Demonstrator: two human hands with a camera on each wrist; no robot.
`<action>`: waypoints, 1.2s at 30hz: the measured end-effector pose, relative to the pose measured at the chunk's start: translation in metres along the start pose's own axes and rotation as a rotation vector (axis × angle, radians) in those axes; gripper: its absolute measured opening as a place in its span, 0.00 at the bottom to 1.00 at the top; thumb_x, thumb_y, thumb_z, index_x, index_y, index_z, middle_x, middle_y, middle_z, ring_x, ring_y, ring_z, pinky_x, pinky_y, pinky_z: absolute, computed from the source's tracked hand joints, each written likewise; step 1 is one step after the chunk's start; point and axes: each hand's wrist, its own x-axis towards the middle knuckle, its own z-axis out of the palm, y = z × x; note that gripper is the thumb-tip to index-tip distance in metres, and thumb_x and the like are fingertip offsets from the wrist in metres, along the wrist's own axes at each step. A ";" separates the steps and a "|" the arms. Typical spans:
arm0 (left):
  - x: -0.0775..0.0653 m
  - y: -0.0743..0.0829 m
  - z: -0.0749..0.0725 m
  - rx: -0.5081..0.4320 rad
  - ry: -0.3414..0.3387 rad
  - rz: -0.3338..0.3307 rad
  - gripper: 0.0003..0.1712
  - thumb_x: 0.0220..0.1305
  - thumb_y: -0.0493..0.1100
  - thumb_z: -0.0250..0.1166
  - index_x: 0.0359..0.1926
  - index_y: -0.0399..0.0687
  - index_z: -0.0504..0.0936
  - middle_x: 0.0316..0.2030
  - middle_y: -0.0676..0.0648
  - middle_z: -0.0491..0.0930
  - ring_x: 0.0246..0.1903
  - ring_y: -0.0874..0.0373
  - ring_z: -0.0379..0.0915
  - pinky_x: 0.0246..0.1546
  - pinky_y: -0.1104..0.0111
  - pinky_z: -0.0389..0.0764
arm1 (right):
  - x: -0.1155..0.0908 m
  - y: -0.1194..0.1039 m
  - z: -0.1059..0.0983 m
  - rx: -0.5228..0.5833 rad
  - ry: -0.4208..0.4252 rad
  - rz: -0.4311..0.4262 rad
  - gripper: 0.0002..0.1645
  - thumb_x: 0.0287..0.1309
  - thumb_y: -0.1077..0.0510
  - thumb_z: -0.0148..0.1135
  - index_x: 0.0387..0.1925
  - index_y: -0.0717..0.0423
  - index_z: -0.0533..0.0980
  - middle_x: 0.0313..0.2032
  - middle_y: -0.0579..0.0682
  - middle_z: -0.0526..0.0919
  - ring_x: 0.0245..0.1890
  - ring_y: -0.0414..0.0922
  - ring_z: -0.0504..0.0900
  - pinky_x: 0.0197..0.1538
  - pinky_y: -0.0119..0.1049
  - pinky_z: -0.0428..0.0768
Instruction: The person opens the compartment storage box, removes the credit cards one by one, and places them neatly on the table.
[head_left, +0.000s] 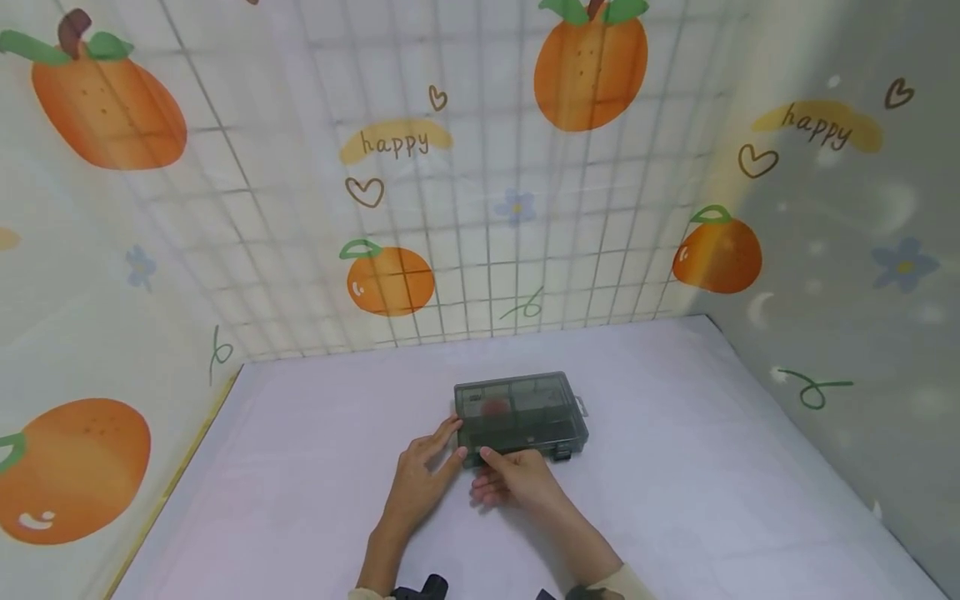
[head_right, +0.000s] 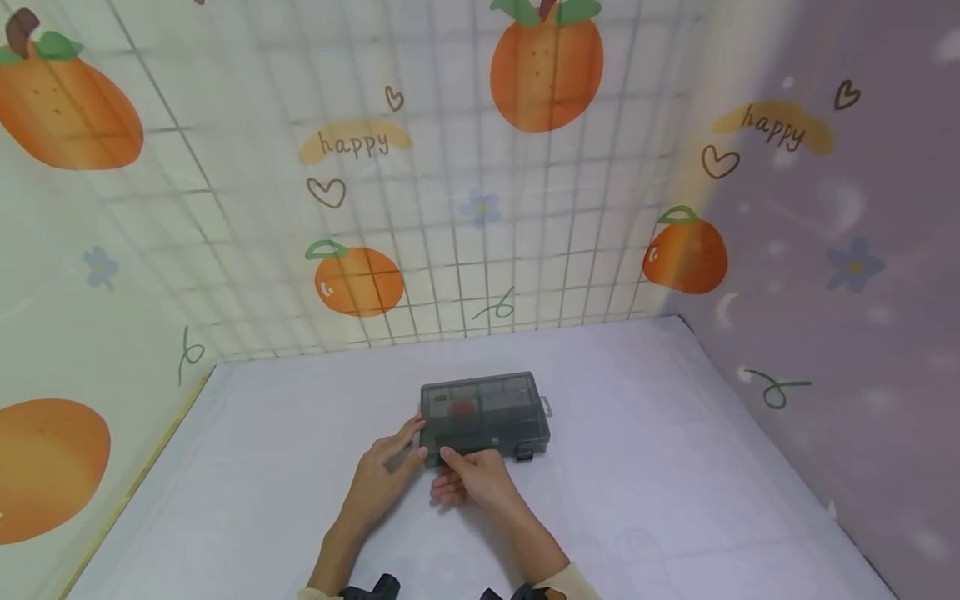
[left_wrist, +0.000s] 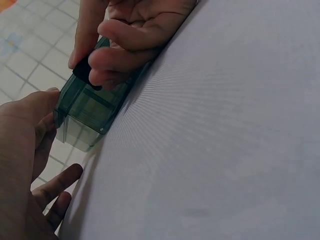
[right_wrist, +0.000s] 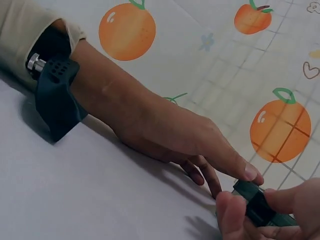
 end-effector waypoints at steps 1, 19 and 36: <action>0.000 0.000 0.000 0.000 0.002 0.002 0.29 0.70 0.59 0.62 0.68 0.59 0.75 0.69 0.56 0.70 0.59 0.46 0.72 0.59 0.42 0.68 | 0.000 -0.001 0.000 0.016 0.005 0.008 0.30 0.70 0.49 0.61 0.41 0.79 0.80 0.31 0.64 0.87 0.28 0.48 0.88 0.32 0.36 0.86; 0.002 -0.002 0.002 0.001 0.006 -0.045 0.29 0.70 0.60 0.61 0.69 0.60 0.75 0.68 0.59 0.69 0.59 0.47 0.72 0.60 0.44 0.69 | -0.003 0.000 -0.002 -0.187 -0.052 -0.075 0.15 0.68 0.63 0.60 0.32 0.74 0.81 0.27 0.63 0.86 0.24 0.50 0.87 0.30 0.39 0.86; 0.000 -0.002 0.003 0.006 0.001 -0.027 0.30 0.71 0.60 0.60 0.70 0.60 0.73 0.69 0.60 0.68 0.61 0.47 0.71 0.62 0.43 0.67 | -0.041 -0.018 -0.071 -0.773 0.053 -0.423 0.11 0.67 0.56 0.65 0.46 0.57 0.84 0.32 0.42 0.87 0.28 0.37 0.83 0.30 0.31 0.82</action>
